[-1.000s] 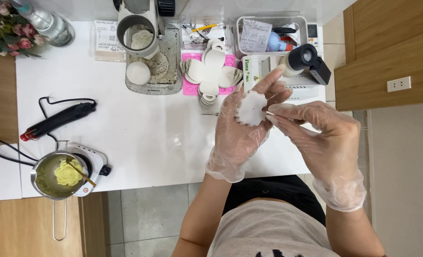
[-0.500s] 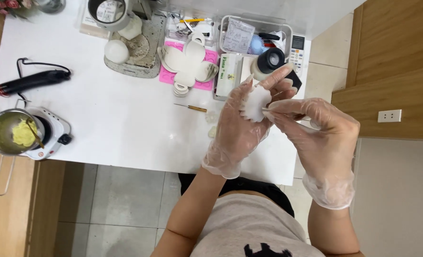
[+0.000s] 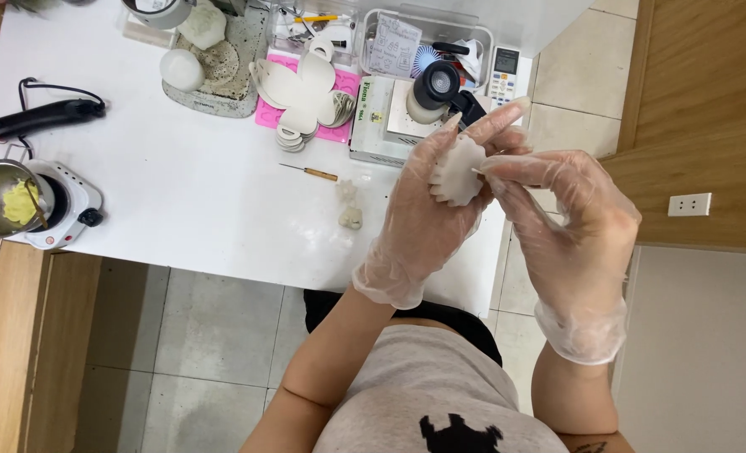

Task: Finishing a wax flower candle by removing it from a mold and cleaning the edges with specialized tools.

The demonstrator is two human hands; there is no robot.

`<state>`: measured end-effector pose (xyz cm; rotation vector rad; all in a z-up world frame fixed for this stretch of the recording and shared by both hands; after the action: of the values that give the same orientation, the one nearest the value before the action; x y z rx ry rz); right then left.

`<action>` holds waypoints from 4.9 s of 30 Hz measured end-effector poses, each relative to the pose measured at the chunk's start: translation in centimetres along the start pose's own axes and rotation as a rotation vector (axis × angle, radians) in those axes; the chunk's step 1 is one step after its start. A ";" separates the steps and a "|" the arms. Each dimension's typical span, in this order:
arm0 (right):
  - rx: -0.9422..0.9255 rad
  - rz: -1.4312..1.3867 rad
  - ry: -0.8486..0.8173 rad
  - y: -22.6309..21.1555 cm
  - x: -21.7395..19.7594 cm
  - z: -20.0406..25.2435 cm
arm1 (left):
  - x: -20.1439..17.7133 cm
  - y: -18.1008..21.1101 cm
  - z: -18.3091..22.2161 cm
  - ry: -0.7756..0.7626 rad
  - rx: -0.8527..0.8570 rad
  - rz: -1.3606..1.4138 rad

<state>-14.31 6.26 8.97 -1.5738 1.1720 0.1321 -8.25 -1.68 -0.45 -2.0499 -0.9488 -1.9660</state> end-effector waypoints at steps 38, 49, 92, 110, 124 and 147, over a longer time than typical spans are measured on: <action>-0.031 -0.020 -0.065 -0.1 1.0 -0.1 | 0.1 1.8 1.6 0.025 0.312 -0.924; 0.230 -0.324 -0.015 3.0 2.3 0.1 | -1.7 2.7 2.2 0.036 0.354 -0.865; 0.900 -1.140 -0.274 7.2 20.7 5.3 | -11.1 8.4 10.0 0.603 0.377 -1.055; 1.027 -0.951 -0.586 5.3 30.1 7.0 | -15.8 16.4 16.4 0.795 0.552 -0.973; 0.931 -0.793 -0.726 0.3 36.8 7.1 | -20.7 22.8 19.9 0.825 0.335 -0.753; 0.589 -0.431 -0.437 -2.0 38.0 4.8 | -24.0 24.7 16.7 0.773 0.174 -0.765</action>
<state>8.49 -12.89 -15.16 -1.1539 0.4502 -0.1398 20.27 -20.63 -17.53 -0.6941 -1.7141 -2.5475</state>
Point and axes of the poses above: each hand's wrist, its own z-axis away from the middle knuckle, its own x-axis out of the palm, y = z × x, the point moved 7 cm from there along -z, towards the middle knuckle, and after that the axes turned 1 degree about -x, right-handed, at the moved point
